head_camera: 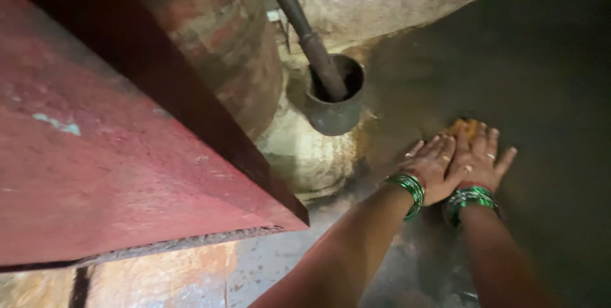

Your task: The person scrubs the floor by hand using a cloth and water from a basin.

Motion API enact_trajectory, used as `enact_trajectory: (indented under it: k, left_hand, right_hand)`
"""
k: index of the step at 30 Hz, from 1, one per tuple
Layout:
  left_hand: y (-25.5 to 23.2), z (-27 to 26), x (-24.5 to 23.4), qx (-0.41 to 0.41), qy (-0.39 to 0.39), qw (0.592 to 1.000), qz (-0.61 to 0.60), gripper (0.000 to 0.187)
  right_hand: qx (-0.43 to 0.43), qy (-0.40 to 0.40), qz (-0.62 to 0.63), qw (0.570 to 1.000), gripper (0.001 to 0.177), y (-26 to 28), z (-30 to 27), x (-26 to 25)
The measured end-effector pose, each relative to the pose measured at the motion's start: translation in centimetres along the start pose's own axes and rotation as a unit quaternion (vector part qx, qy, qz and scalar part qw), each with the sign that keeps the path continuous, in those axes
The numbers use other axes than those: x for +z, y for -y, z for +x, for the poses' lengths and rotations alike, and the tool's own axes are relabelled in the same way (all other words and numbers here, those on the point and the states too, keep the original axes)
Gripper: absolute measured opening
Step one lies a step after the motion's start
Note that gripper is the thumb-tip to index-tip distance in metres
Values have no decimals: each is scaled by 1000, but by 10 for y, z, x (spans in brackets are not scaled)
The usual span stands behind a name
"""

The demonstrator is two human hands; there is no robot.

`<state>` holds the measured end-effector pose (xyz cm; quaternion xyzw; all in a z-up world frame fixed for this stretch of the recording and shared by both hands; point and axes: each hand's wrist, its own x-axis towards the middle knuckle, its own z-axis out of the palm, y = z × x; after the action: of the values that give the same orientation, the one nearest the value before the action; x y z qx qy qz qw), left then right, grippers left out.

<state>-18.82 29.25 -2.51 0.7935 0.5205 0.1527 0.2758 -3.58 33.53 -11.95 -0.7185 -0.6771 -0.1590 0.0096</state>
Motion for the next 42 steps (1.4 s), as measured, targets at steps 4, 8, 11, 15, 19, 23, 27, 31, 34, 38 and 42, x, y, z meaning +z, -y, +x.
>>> enact_trajectory:
  k: [4,8,11,15,19,23,27,31,34,38,42]
  left_hand:
    - [-18,-10,20,21,24,1000,-1,88]
    - [-16,-22,26,44,-49,998,19,87]
    - [-20,-16,24,45,-57,997,33,86]
    - [-11,15,12,28,-69,997,35,85]
    - [12,30,-3,6,-137,990,32,82]
    - [8,29,-7,9,-130,990,54,83]
    - [8,30,-14,20,-131,991,5,84]
    - [11,37,-15,7,-159,986,-41,84]
    - [13,39,-15,-24,-175,981,-74,85]
    - [19,44,-14,-32,-223,970,-87,89]
    - [23,37,-13,-29,-223,965,-137,87]
  right_hand:
    - [173,53,79,980,71,-64,-76,-42]
    - [283,-65,215,933,76,-58,-180,-88]
    - [251,-24,126,960,74,-24,-202,-95]
    - [209,-25,164,964,68,-17,-165,-86]
    - [160,-23,175,971,68,-47,-77,-52]
    - [136,12,155,978,70,-72,31,-3]
    - [79,38,140,986,71,-72,116,17]
    - [-15,51,163,985,68,-46,136,0]
    - [-93,78,200,972,69,-20,120,-26]
    - [-237,60,226,943,71,21,82,-49]
    - [-171,131,380,899,82,30,38,-64]
